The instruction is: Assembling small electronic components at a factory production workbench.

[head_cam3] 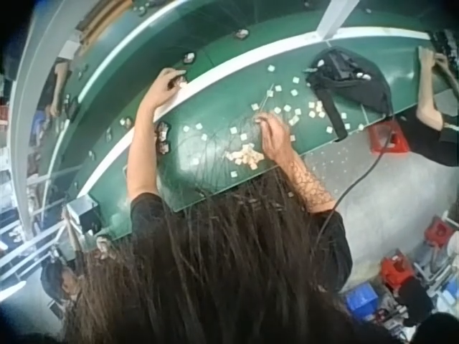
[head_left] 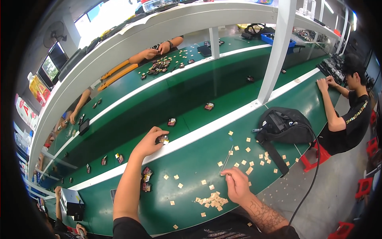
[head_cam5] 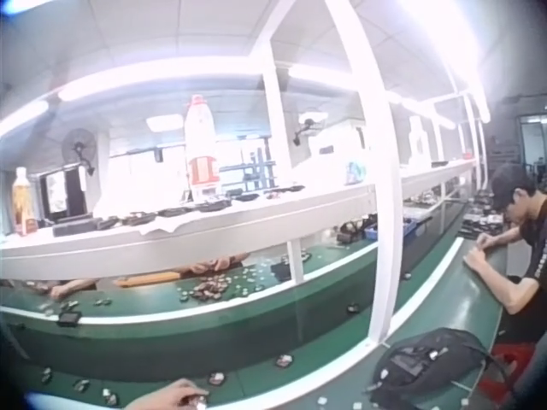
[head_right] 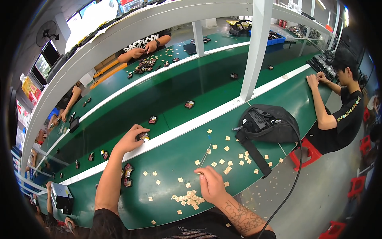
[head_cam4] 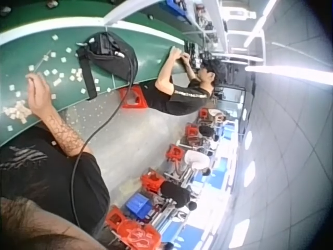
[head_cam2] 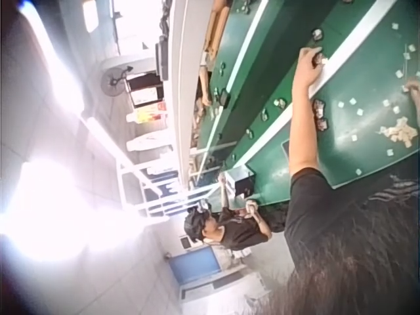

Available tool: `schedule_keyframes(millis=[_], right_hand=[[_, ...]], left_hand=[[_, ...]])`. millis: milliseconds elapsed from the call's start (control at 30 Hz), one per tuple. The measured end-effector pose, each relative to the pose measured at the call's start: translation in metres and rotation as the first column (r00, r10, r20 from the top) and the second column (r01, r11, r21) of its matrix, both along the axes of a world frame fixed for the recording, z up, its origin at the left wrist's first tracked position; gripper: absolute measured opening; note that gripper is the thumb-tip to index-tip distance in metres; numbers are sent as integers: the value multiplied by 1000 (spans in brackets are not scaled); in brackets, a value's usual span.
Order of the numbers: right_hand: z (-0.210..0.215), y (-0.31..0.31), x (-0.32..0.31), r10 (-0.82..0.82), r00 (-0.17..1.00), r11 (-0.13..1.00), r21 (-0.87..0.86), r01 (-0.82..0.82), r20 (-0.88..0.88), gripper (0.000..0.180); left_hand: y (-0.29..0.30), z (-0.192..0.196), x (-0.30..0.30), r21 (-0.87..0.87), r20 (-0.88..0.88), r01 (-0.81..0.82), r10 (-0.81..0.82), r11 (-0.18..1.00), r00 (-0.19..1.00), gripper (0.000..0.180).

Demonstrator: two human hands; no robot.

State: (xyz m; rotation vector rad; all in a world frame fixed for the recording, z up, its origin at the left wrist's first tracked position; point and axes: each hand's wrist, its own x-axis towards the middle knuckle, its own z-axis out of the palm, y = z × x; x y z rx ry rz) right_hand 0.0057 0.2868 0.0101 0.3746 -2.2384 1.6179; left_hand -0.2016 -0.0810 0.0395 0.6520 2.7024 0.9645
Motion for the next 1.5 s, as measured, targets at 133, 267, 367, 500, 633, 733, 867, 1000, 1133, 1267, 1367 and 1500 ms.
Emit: schedule_keyframes(millis=[133,267,367,500,633,733,867,1000,1133,1267,1367,1500], right_hand=[[5,-1,2,24,999,999,24,-23,-40,32],[7,1,3,16,999,996,85,-13,-42,36],[5,1,7,25,998,989,142,-34,63,38],[21,-7,3,129,991,961,242,-131,23,36],[23,-19,-1,168,980,943,274,-191,106,23],[25,-28,-4,162,974,916,342,-208,160,14],[42,-43,-10,139,949,820,504,-271,283,8],[51,-54,-11,97,948,659,694,-290,303,10],[58,-68,-20,65,938,537,780,-321,341,9],[59,-71,-22,48,928,570,753,-329,369,7],[53,-68,-19,50,930,680,670,-299,364,6],[34,-62,-15,57,936,809,534,-247,347,7]], left_hand=[[15,3,3,-155,-104,-95,79,983,991,47],[41,14,26,-108,-165,-68,50,992,985,37],[87,34,76,-96,-118,163,-174,982,978,38],[105,18,131,-179,-249,318,-356,931,901,47],[94,-9,150,-165,-276,296,-333,941,902,49],[87,-13,157,-106,-334,269,-289,957,897,51],[78,-21,156,-56,-276,282,-286,958,918,50],[76,-31,161,-10,-265,288,-280,958,923,49],[75,-28,162,-13,-248,299,-293,954,923,48],[75,-25,165,-48,-225,305,-308,951,924,47],[75,-25,165,-64,-226,308,-314,949,922,45],[76,-24,166,-68,-208,299,-307,952,929,44]])
